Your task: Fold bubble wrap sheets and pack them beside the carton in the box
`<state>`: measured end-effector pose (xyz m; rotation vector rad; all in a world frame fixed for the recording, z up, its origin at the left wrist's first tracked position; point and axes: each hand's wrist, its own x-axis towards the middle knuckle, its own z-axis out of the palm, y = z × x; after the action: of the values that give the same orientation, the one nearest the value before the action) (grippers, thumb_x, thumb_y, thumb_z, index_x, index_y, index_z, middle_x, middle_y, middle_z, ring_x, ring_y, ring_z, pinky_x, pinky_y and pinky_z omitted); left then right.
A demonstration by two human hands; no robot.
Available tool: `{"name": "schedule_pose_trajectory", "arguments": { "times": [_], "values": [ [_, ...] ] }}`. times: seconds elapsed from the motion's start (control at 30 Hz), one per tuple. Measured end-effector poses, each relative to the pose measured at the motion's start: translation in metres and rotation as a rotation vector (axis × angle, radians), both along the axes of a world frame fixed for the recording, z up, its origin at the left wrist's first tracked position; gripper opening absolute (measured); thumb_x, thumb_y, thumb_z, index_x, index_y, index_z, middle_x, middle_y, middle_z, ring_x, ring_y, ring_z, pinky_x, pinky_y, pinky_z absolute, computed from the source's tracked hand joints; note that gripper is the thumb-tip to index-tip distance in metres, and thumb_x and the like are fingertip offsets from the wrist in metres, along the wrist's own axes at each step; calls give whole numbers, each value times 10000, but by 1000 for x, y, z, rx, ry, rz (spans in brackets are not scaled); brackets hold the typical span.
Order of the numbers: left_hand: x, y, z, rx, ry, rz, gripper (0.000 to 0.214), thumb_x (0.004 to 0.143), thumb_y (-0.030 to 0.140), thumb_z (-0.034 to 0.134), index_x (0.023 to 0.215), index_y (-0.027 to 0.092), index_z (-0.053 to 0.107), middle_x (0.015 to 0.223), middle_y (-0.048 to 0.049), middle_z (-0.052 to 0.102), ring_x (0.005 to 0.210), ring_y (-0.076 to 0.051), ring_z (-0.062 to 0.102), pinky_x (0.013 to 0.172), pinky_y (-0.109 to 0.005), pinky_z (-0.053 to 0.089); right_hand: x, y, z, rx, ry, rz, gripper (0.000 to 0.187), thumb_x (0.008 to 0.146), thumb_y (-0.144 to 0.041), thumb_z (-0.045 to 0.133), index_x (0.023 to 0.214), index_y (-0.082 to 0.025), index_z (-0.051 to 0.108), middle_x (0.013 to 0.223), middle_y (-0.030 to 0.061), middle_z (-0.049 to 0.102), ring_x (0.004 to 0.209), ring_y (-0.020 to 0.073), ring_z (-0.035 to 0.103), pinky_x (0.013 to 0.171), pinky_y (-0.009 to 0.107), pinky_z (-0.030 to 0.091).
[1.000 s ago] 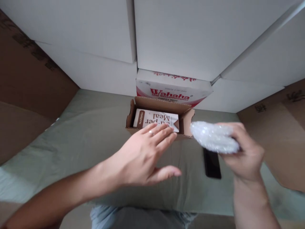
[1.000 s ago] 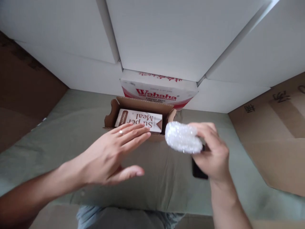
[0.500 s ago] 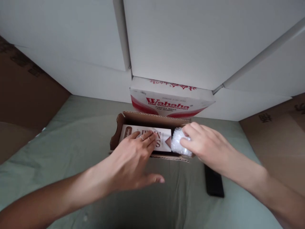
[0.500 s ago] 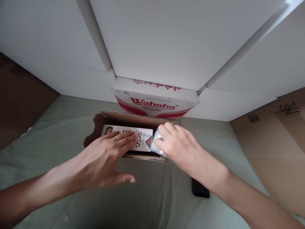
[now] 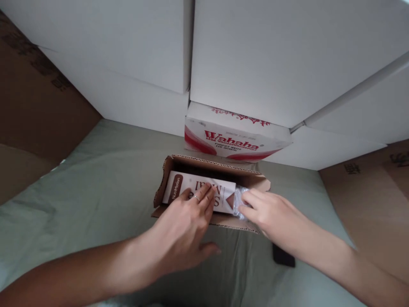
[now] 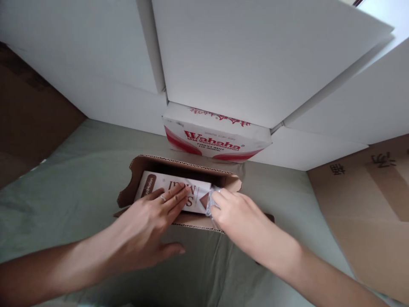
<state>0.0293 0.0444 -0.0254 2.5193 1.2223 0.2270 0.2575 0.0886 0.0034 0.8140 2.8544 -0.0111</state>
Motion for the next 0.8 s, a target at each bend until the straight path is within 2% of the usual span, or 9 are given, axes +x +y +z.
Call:
{"name": "schedule_pose_trajectory", "arguments": {
  "times": [0.17, 0.27, 0.4, 0.47, 0.57, 0.63, 0.67, 0.73, 0.8],
  "values": [
    [0, -2, 1, 8, 41, -3, 746, 724, 570, 625, 1279, 82, 527, 1383, -220, 458, 1297, -352, 426, 962, -465, 442, -10, -2, -21, -2, -23, -39, 172, 782, -36, 550, 821, -175, 642, 802, 50, 615, 752, 199, 574, 589, 321, 468],
    [-1, -1, 1, 24, 61, -19, 744, 738, 571, 614, 1268, 56, 534, 1381, -228, 456, 1290, -359, 431, 952, -479, 452, -7, 0, -19, -57, 53, -72, 212, 781, -26, 512, 862, -170, 646, 821, 66, 653, 798, 206, 606, 668, 343, 509],
    [-2, 11, 2, 51, 38, -26, 667, 785, 548, 585, 1224, 47, 564, 1350, -228, 495, 1282, -357, 441, 941, -477, 466, 8, -3, -5, -43, 430, -56, 365, 767, 3, 460, 1020, -175, 653, 987, 83, 686, 985, 230, 610, 886, 431, 488],
    [-2, 18, 7, 59, 20, -40, 633, 798, 549, 576, 1182, 45, 588, 1303, -228, 542, 1247, -357, 479, 953, -475, 460, 16, -11, -12, 48, 756, -253, 377, 782, -19, 478, 1059, -204, 654, 1044, 70, 671, 1017, 223, 604, 908, 425, 478],
    [-7, 17, 14, 137, -122, -54, 600, 808, 531, 579, 1191, 70, 571, 1252, -202, 586, 1204, -345, 520, 1002, -485, 428, 25, -31, -52, 95, 1236, -739, 320, 814, -113, 492, 1060, -230, 660, 1120, 71, 639, 1042, 228, 598, 882, 411, 487],
    [-16, 6, 11, 270, -366, 38, 512, 839, 405, 572, 1275, 145, 504, 1326, -147, 535, 1246, -313, 485, 1042, -479, 402, 26, -45, -91, -215, 1381, -946, 398, 823, -167, 456, 1187, -239, 599, 1243, 78, 599, 1114, 244, 580, 886, 418, 491],
    [-22, -1, 4, 342, -518, 126, 503, 843, 311, 562, 1321, 199, 453, 1382, -111, 481, 1282, -294, 448, 1055, -472, 396, 24, -52, -111, -320, 1438, -1017, 452, 812, -173, 439, 1239, -254, 562, 1279, 65, 586, 1151, 244, 564, 922, 430, 474],
    [-36, -14, -18, 521, -869, 467, 583, 816, 197, 535, 1368, 292, 373, 1427, -54, 410, 1308, -272, 412, 1054, -475, 401, 16, -63, -143, -411, 1514, -1089, 522, 777, -184, 472, 1288, -282, 516, 1341, 34, 546, 1216, 242, 522, 990, 439, 432],
    [-46, -22, -51, 308, -983, 694, 688, 778, 140, 528, 1405, 313, 304, 1480, -44, 327, 1365, -271, 329, 1072, -478, 381, 5, -68, -161, -436, 1503, -1059, 578, 747, -176, 481, 1312, -293, 484, 1361, 19, 528, 1241, 235, 501, 1021, 443, 408]
  ]
}}
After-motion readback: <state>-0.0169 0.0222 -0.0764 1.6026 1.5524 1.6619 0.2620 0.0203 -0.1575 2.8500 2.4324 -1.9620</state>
